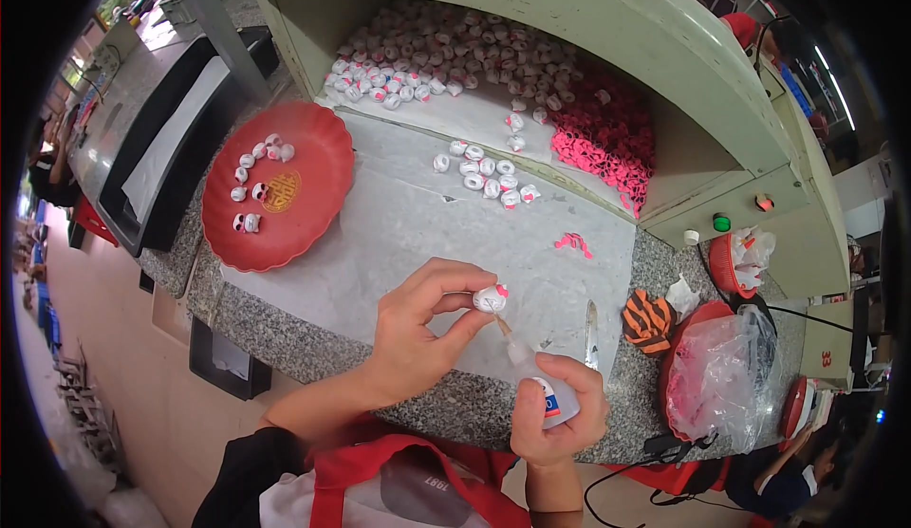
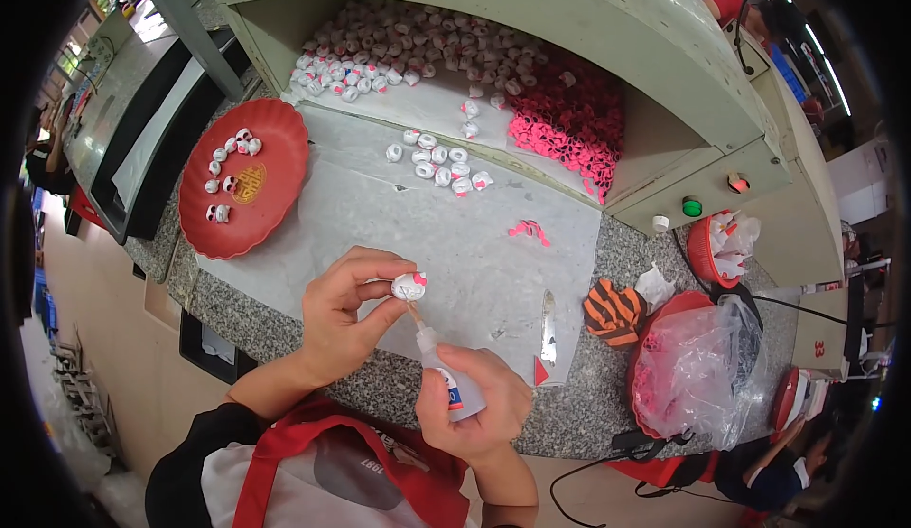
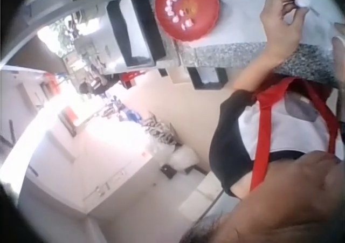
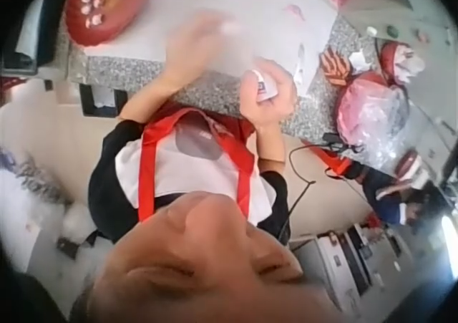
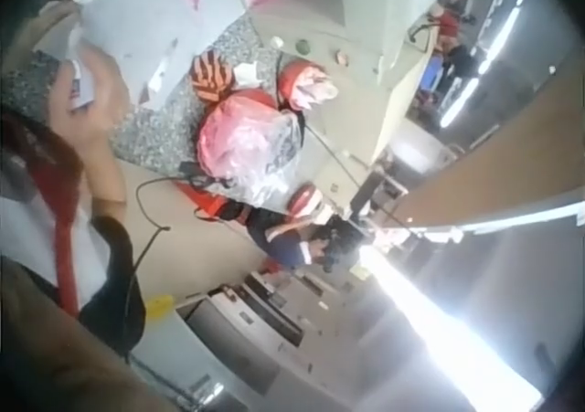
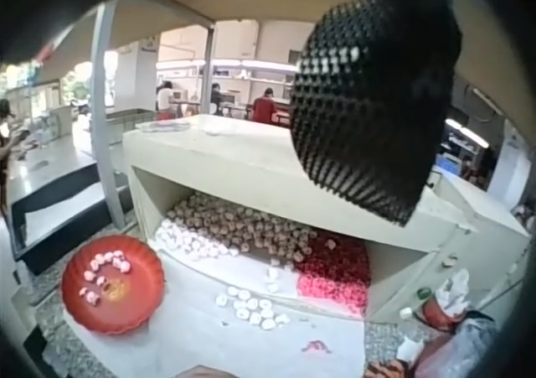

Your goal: Applying glue to small toy components and assembling them.

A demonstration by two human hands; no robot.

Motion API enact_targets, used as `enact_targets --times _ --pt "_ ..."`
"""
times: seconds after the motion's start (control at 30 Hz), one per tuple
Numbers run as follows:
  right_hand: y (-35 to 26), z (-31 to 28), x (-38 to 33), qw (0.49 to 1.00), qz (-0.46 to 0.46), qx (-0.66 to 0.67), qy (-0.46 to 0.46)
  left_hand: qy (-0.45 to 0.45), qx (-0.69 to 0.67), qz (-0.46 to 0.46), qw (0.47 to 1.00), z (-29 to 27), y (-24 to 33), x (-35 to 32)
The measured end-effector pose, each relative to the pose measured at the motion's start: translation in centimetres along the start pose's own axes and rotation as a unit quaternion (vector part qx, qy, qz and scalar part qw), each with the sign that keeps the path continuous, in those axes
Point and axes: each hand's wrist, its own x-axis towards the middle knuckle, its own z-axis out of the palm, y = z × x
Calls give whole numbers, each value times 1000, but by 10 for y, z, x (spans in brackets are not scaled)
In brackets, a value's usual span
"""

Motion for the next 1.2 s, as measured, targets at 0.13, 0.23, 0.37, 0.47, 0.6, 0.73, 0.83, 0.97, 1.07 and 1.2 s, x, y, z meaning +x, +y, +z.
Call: enact_targets --times 0.13,0.23,0.37,0.47,0.6,0.73,0.83,0.97,1.07,1.2 --pt "-3 -1 5 1000 -11 14 -22 -11 32 21 999 -3 -3 -1" --pt "-5 -5 6 1000 -10 8 -28 -14 38 23 999 -4 -2 -1" --pt "-14 -6 1 996 88 -30 -4 -8 -10 9 1000 -3 -1 -1" --pt "-6 -5 8 999 -14 -1 -32 -7 -125 -46 991 -4 -2 0" --pt "-4 -4 4 1000 -19 21 -4 -27 -213 -117 970 -8 1 2" --pt "-7 -9 6 1000 -17 15 -17 -40 -242 -162 956 -9 3 2" --pt "-4 -7 5 1000 -15 11 -14 -38 -248 -171 953 -10 2 2" --pt "-12 -7 0 997 81 -8 6 -24 -240 -174 955 -11 2 2" --pt "-11 -8 0 998 65 -13 10 -24 -237 -162 958 -11 2 3" --pt "-12 -10 2 996 88 7 -12 -26 -235 -155 959 -8 1 4"
